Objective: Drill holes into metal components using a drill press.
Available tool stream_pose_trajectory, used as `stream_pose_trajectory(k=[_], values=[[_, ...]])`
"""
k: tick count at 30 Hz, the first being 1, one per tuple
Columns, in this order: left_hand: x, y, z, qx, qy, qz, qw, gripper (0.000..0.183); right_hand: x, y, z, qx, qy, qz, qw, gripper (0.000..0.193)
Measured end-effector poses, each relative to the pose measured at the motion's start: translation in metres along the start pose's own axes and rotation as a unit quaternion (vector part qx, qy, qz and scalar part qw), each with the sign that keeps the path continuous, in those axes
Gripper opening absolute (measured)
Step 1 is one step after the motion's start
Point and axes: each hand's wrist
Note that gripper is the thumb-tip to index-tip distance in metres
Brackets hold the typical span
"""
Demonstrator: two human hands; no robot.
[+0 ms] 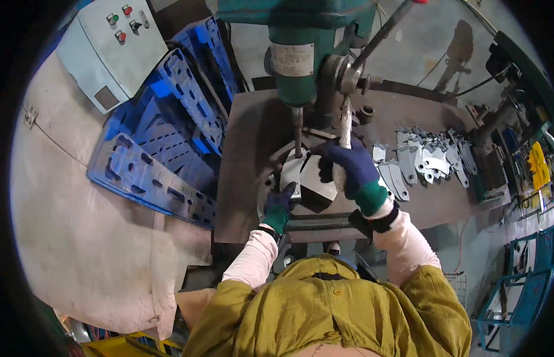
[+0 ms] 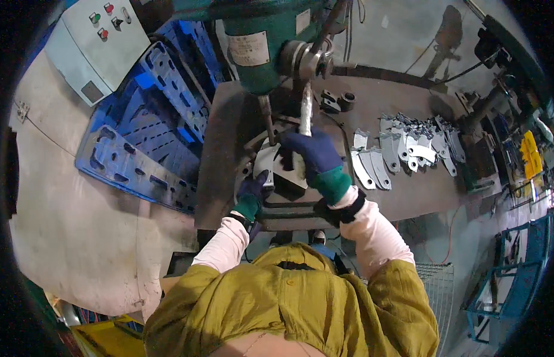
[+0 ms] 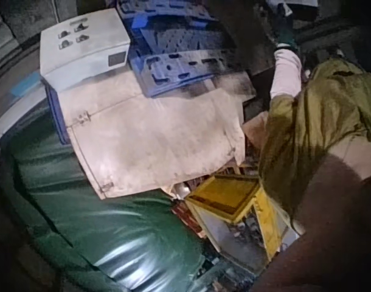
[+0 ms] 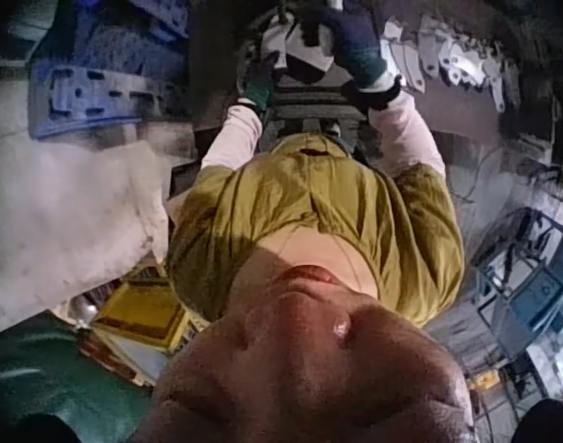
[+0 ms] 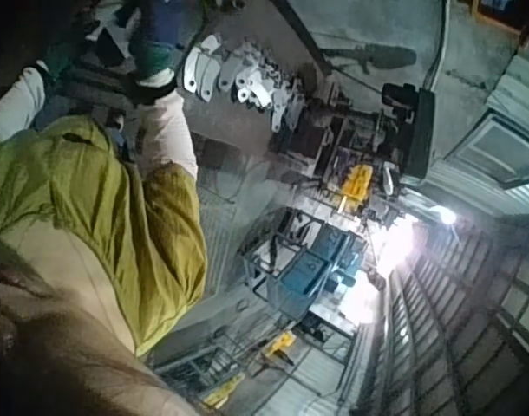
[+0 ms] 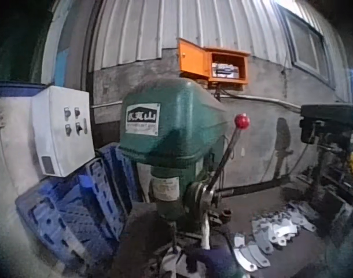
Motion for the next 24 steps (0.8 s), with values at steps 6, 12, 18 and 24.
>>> stream_pose_trajectory(k=[6, 12, 18, 24], values=[[-0.008, 0.023, 0.005, 0.005, -0.012, -0.070, 0.997, 0.039, 0.119, -0.068, -0.004, -0.185, -0.539, -0.236, 0.787, 0.043], [-0.007, 0.034, 0.014, 0.093, 0.012, -0.069, 0.993, 0.042, 0.133, -0.090, 0.018, -0.054, -0.540, -0.229, 0.809, 0.051], [0.017, 0.097, 0.069, -0.162, -0.265, -0.078, 0.947, 0.052, 0.053, -0.015, 0.043, -0.125, -0.498, -0.217, 0.830, 0.047], [0.059, 0.056, 0.127, -0.240, -0.084, -0.081, 0.964, 0.055, 0.003, 0.049, 0.055, -0.260, -0.437, -0.282, 0.814, 0.052]])
Point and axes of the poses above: each hand's wrist, its own y-axis away from the middle knuckle, its own z-axis out of the back of the hand, x = y × z, and after that the axes turned 15 degrees about z, right-handed
